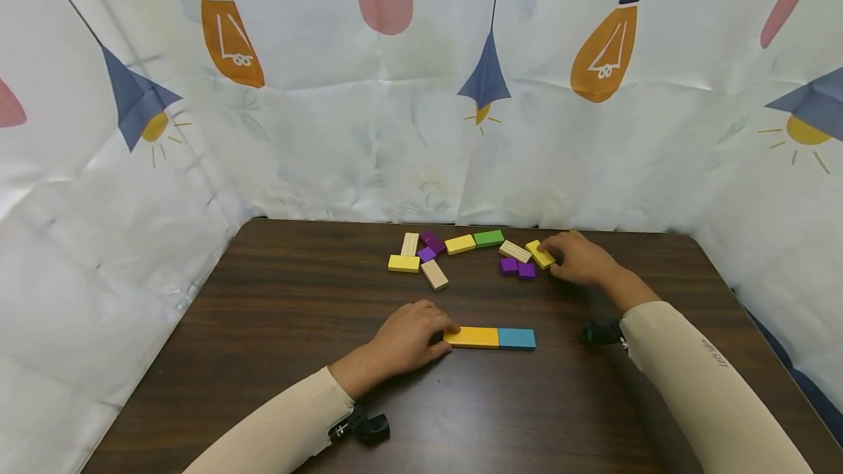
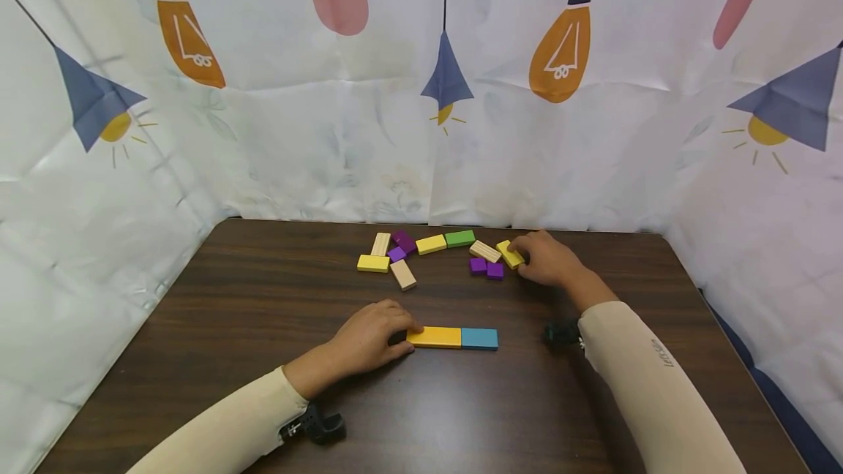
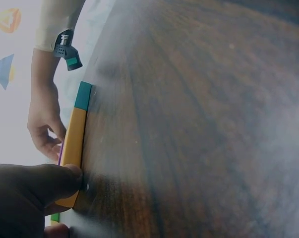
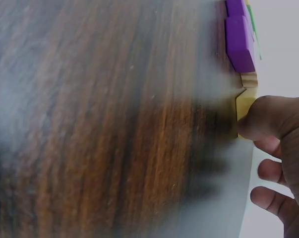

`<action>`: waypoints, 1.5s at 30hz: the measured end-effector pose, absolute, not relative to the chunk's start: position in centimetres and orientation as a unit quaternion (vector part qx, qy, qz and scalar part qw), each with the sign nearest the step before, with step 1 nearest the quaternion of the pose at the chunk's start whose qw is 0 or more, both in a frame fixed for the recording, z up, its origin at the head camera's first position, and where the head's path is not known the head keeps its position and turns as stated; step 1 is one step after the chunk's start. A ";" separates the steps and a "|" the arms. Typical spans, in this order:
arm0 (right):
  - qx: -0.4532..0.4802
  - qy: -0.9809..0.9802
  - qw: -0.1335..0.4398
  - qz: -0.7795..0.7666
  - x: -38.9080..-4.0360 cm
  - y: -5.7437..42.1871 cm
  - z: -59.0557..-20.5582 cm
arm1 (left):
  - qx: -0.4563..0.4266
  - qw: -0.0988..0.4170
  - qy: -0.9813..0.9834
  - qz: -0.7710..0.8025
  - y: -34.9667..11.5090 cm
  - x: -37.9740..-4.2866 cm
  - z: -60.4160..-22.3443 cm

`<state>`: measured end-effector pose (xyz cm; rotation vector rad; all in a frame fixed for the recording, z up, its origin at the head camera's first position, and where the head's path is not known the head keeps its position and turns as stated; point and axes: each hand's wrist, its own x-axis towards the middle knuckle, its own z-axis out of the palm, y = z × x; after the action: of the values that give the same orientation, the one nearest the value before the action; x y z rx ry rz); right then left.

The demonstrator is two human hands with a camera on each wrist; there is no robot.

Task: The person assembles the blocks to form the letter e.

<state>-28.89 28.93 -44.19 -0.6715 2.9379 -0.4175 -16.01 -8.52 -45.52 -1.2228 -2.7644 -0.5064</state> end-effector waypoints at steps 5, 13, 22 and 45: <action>-0.232 0.960 0.053 -0.148 -28.7 29.1 -44.2 | -0.397 0.034 -0.903 -0.161 -8.5 -16.1 -45.6; -0.222 0.960 0.075 -0.151 -28.6 29.0 -44.2 | -0.398 0.036 -0.903 -0.158 -8.5 -16.0 -45.7; -0.220 0.963 0.064 -0.142 -28.4 29.1 -44.6 | -0.396 0.035 -0.903 -0.160 -8.5 -16.0 -45.7; -0.209 0.958 0.114 -0.158 -28.3 29.0 -43.1 | -0.402 0.045 -0.900 -0.165 -8.6 -16.0 -45.8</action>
<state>-28.28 29.05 -43.09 -0.6138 2.8092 -0.4619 -15.98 -8.64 -45.77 -1.2266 -2.7487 -0.5036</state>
